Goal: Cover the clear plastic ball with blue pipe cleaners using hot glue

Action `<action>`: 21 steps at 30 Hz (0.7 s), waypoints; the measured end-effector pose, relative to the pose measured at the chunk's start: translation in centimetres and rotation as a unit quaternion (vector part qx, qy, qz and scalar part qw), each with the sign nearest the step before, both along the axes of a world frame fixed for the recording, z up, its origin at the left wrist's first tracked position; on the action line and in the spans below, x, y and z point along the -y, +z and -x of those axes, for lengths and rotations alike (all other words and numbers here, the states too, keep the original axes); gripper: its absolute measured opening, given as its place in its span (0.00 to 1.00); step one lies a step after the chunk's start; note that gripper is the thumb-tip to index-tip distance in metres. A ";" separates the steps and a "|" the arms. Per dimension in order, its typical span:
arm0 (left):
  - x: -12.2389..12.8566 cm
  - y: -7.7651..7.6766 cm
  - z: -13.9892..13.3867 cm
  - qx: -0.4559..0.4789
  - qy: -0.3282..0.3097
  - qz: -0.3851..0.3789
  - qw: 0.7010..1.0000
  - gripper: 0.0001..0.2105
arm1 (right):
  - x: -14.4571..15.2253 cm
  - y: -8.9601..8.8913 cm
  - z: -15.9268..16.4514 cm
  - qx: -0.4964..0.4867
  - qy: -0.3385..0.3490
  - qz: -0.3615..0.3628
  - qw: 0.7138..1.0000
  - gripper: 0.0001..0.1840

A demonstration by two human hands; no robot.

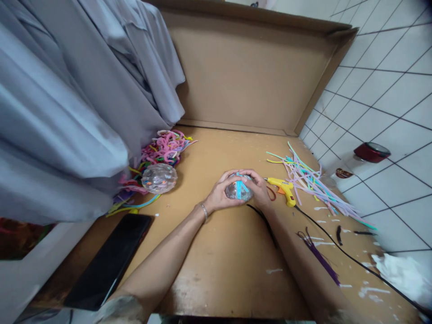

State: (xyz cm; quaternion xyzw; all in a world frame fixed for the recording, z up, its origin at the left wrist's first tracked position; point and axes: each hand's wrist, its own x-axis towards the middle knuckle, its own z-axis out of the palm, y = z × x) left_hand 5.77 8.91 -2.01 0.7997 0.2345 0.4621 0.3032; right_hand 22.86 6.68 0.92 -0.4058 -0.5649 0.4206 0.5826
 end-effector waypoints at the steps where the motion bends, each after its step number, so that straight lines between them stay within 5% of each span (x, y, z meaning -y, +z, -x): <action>1: 0.0 0.0 0.0 -0.002 0.000 0.000 1.000 0.33 | 0.0 0.0 0.0 -0.008 0.002 0.007 1.000 0.15; 21: 0.2 0.4 -0.1 0.006 -0.006 -0.002 1.000 0.31 | -0.1 0.5 -0.2 -0.007 0.013 0.026 1.000 0.14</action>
